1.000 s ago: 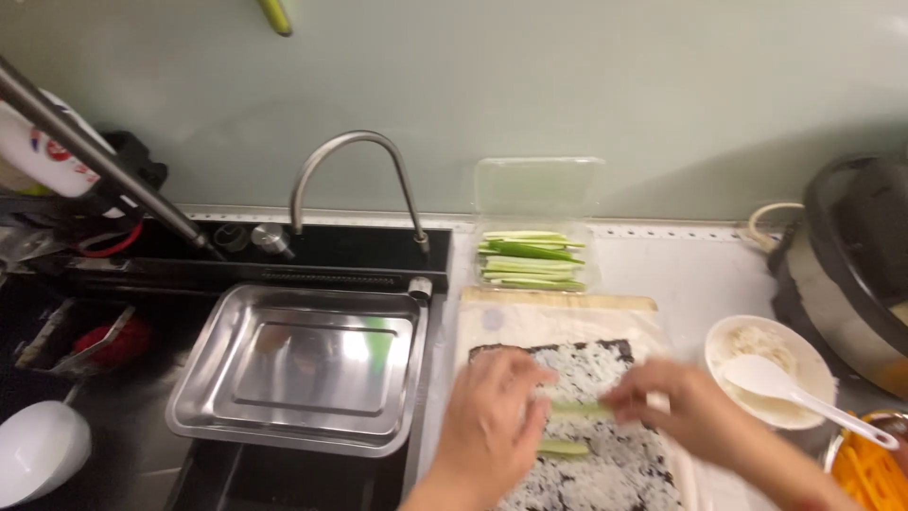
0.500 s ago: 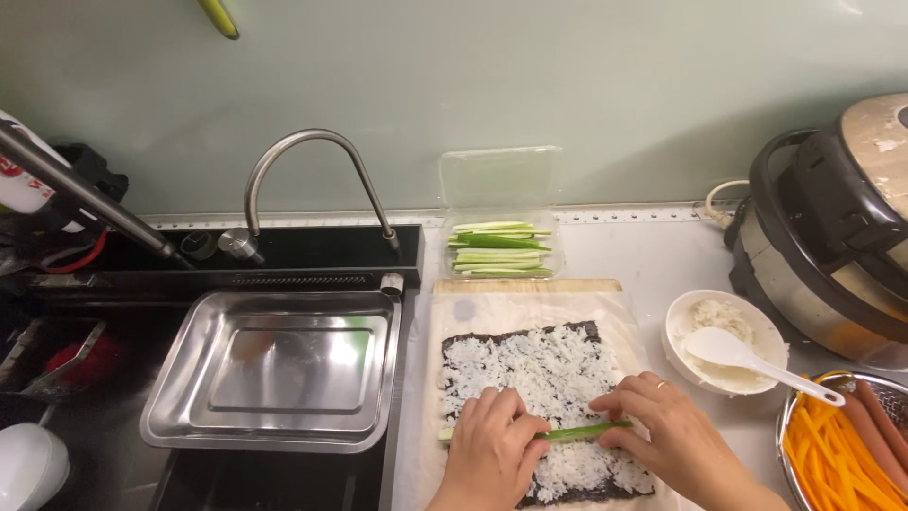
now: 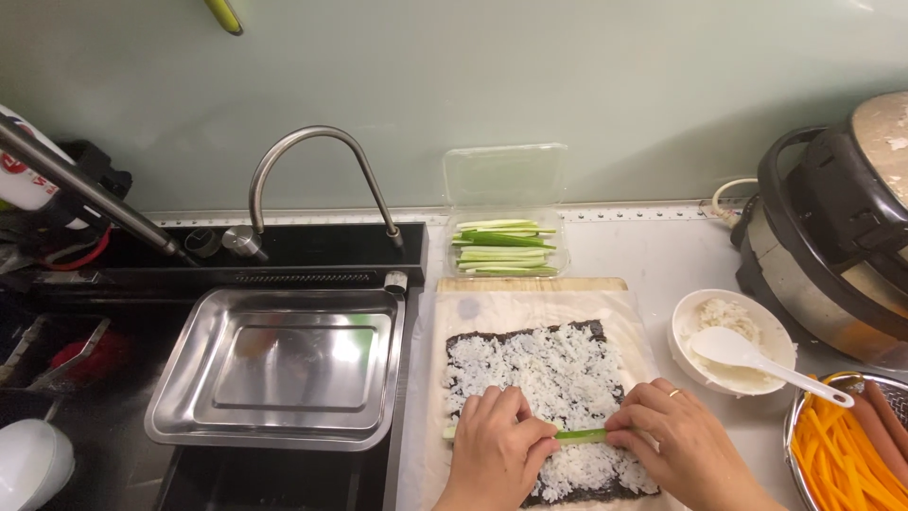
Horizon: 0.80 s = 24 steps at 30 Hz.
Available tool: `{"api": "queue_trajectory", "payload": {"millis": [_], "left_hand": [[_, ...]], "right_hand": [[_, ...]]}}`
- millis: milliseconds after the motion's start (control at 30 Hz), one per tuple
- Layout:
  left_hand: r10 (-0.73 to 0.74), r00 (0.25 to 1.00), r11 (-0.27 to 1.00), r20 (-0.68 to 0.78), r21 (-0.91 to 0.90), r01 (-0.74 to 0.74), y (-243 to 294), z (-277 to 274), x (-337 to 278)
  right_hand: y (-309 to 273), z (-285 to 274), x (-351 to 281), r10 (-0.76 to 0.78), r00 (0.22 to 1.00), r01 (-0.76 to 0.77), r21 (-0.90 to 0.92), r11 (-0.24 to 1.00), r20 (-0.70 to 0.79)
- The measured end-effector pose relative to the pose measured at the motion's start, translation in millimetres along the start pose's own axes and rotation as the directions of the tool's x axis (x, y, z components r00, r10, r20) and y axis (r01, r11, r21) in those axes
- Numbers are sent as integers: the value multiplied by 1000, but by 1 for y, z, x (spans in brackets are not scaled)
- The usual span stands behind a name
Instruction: The recorder is making sushi by spreading rice on a seaweed sheet and adding cucumber, carrot, and sausage strips.
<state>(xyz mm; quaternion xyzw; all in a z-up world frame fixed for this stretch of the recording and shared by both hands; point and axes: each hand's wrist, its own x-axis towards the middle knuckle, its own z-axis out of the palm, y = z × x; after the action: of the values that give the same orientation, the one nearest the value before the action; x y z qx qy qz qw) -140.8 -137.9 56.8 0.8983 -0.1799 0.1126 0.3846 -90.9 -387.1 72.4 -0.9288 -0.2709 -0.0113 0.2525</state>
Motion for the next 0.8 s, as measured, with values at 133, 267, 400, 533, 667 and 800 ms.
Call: {"api": "queue_trajectory", "payload": {"millis": [133,267,400,533,667,800], "left_hand": [[-33,999,999,19,3,33,-1,1,0],[16,1000,1000,-20,15,-15,-6,3,-2],[63,996,998,-69,-5,-63,-9,2,-1],[6,999,999,-35,-44,-8,-8,-8,2],[-3,997,999,-75,-39,0,-14,-24,14],[33,984,998,-177,53,-24,-24,-47,31]], "right_hand": [[-17,-3,8,-36,999,37,16,999,-36],[-19,9,15,-123,991,125,53,991,-43],[-18,8,33,-80,997,80,91,993,-5],[-3,0,102,0,999,6,118,993,-53],[16,8,189,-32,981,39,33,999,-189],[38,41,258,-50,990,27,-168,985,-134]]}}
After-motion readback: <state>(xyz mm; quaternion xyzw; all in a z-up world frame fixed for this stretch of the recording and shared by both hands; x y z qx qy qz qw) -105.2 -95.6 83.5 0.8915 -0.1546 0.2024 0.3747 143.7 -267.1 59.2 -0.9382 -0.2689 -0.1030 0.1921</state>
